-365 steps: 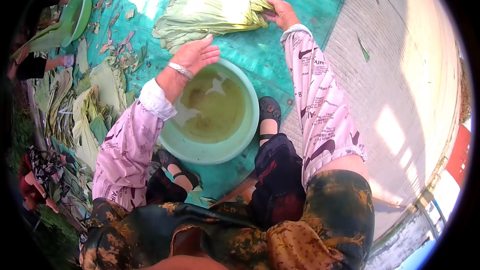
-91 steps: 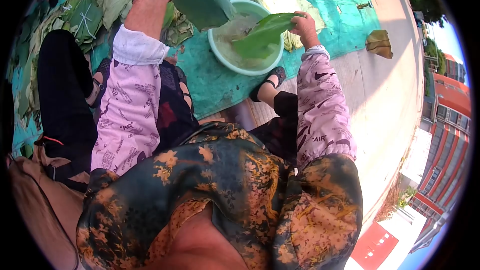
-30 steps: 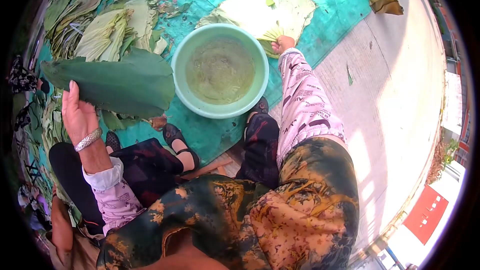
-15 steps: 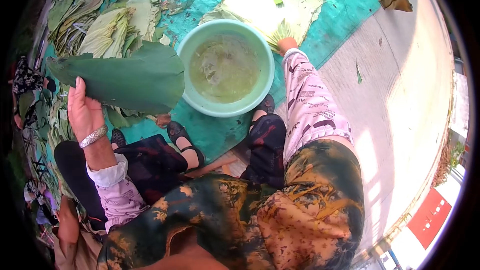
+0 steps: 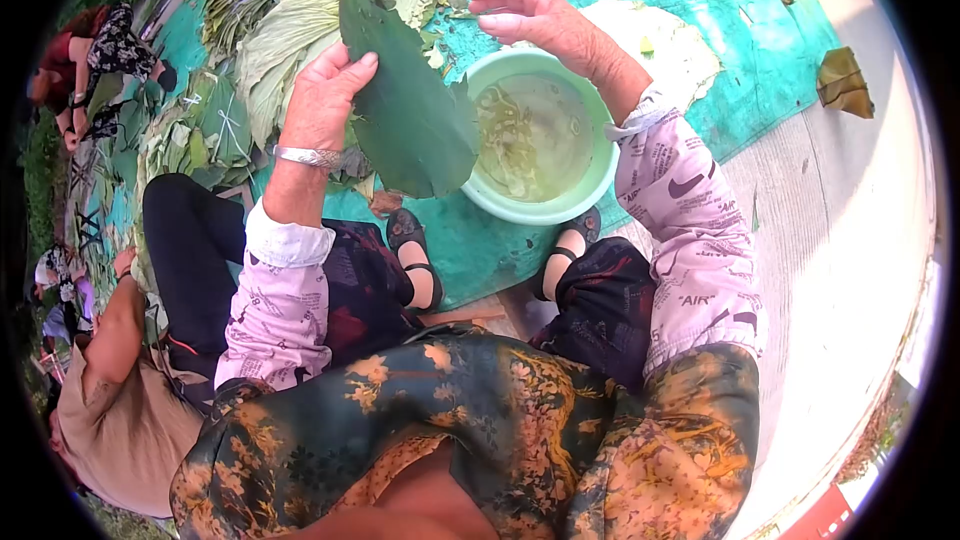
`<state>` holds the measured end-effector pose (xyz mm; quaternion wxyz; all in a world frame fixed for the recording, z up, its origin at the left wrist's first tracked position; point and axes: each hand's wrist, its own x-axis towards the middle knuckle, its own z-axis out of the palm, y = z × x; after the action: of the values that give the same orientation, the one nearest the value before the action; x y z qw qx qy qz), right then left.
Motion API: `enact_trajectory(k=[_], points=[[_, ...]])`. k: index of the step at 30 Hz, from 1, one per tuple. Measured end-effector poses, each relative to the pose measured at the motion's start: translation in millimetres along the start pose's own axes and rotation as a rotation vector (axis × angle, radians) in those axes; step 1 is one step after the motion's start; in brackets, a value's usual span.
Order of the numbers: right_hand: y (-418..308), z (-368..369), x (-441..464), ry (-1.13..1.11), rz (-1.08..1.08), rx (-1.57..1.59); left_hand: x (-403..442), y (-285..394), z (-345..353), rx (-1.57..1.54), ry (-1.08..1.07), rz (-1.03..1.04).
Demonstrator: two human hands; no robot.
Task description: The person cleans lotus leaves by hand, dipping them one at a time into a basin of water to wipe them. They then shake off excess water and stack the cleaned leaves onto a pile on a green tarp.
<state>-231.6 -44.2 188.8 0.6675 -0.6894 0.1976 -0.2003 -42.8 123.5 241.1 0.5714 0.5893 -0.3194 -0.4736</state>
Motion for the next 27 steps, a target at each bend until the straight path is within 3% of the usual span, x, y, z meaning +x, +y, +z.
enact_trajectory(k=[1, 4, 6, 9, 11, 12, 15, 17, 19, 22, 25, 27], points=[[-19, 19, 4, -0.068, -0.055, 0.069, -1, 0, 3, 0.027, -0.042, -0.014], [-45, 51, 12, -0.225, 0.117, 0.011, 5, -16, 3, 0.172, -0.149, 0.051], [-36, 52, 13, -0.136, 0.136, -0.052, 5, -16, -3, 0.454, -0.196, 0.064], [-6, 40, 13, 0.118, 0.039, -0.142, 8, -21, -19, 0.793, -0.001, 0.278], [12, 25, 3, 0.184, -0.030, -0.064, 1, -11, -21, 0.716, 0.034, 0.263], [19, 16, -4, 0.228, -0.074, -0.360, -2, -9, -22, 0.690, 0.048, 0.258], [78, 14, -21, 0.300, -0.065, -0.386, -7, -5, -17, 0.591, 0.076, 0.297], [113, 21, -38, 0.179, 0.038, -0.480, -10, -3, -11, 0.541, 0.082, 0.304], [167, 26, -60, 0.000, -0.046, -0.802, -15, -3, -8, 0.515, 0.078, 0.275], [225, 31, -89, -0.302, 0.007, -1.036, -21, 4, -2, 0.516, 0.063, 0.235], [248, 32, -105, -0.425, 0.011, -1.243, -27, 9, 5, 0.528, 0.050, 0.208], [264, 30, -109, -0.362, 0.032, -1.338, -27, 10, 8, 0.539, 0.050, 0.186]])
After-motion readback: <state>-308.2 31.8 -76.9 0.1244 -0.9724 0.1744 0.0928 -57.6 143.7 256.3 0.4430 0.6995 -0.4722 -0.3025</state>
